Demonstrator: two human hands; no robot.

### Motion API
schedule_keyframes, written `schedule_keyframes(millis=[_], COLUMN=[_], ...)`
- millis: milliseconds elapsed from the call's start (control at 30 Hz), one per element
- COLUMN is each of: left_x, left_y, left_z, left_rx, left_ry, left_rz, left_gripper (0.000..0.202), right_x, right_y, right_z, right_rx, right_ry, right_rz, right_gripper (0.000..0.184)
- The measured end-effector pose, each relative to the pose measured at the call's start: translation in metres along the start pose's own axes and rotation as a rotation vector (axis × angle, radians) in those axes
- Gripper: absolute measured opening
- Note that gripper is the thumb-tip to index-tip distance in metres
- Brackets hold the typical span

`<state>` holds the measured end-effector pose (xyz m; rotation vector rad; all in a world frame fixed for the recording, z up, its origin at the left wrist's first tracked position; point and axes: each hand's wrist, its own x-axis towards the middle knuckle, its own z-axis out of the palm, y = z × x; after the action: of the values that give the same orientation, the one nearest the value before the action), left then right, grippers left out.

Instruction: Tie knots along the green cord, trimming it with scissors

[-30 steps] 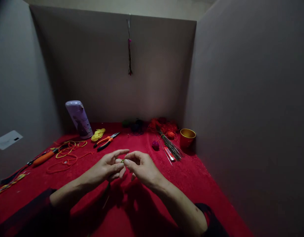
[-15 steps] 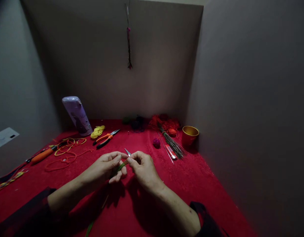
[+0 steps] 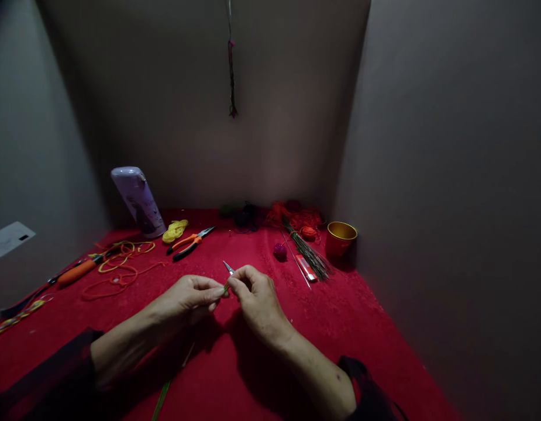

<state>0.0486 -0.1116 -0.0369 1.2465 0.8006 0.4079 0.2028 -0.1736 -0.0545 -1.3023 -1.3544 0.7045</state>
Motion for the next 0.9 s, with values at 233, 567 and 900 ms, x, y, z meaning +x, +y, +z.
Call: schedule_keyframes(millis=[233,567,900], left_x=[0.005,0.006,0.005], left_y=[-0.008,-0.01,-0.011], left_z=[-0.007,-0.01,-0.012], left_rx=[0.009,-0.001,0.013], left_ry=[0.068,0.148,0.19], left_rz=[0.061,0.155,0.181], left_gripper=[0.031,0.03,0.032], right_x=[0.006,0.017,0.014], right_y=[0.018,-0.002,0.004], right_z=[-0.009,0.001,-0.013], right_rx=[-0.609,-1.155,-1.23], right_ry=[0.015,-0.262,-0.2], right_rz=[-0.088,0.074,0.058], right_gripper=[0.014,0.021,0.017])
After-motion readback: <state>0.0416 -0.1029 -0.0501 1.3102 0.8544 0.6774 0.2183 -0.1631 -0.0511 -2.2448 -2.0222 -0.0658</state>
